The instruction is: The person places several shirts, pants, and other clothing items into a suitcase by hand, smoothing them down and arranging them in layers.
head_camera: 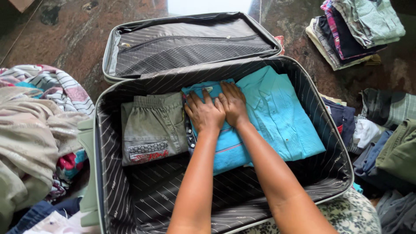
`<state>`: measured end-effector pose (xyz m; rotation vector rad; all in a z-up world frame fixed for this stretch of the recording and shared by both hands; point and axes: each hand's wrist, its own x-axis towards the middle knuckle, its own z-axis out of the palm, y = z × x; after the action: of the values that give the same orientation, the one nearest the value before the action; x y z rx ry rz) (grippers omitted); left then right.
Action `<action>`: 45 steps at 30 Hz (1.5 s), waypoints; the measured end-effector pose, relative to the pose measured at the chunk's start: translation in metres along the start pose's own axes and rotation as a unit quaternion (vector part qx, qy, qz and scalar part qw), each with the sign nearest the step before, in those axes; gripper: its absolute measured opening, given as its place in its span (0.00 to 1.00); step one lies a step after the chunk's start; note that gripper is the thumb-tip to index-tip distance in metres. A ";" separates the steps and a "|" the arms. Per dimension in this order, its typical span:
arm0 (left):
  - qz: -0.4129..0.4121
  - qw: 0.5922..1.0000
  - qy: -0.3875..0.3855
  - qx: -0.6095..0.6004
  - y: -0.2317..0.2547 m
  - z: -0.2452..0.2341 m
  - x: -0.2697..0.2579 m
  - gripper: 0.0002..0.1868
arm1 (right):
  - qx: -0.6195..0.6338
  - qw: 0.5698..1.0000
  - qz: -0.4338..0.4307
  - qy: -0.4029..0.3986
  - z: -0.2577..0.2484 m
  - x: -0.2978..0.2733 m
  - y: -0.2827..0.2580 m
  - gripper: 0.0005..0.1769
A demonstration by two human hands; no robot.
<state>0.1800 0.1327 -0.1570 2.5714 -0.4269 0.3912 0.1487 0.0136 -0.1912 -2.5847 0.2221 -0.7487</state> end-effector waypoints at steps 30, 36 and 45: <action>0.053 0.972 -0.203 0.103 0.080 -0.036 -0.001 0.26 | 0.383 0.889 0.241 0.074 -0.287 -0.093 0.091 0.17; 0.278 0.891 -0.177 -0.312 0.306 0.059 -0.121 0.22 | 0.264 0.825 0.427 0.258 -0.297 -0.201 0.227 0.15; -0.227 0.895 -0.382 -0.031 0.355 0.149 -0.116 0.30 | 0.117 0.872 0.472 0.062 -0.251 -0.264 0.289 0.33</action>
<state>-0.0271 -0.2118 -0.1698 2.5589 -0.0716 -0.8113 -0.2180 -0.2646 -0.2560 -1.8370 1.2321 -0.4994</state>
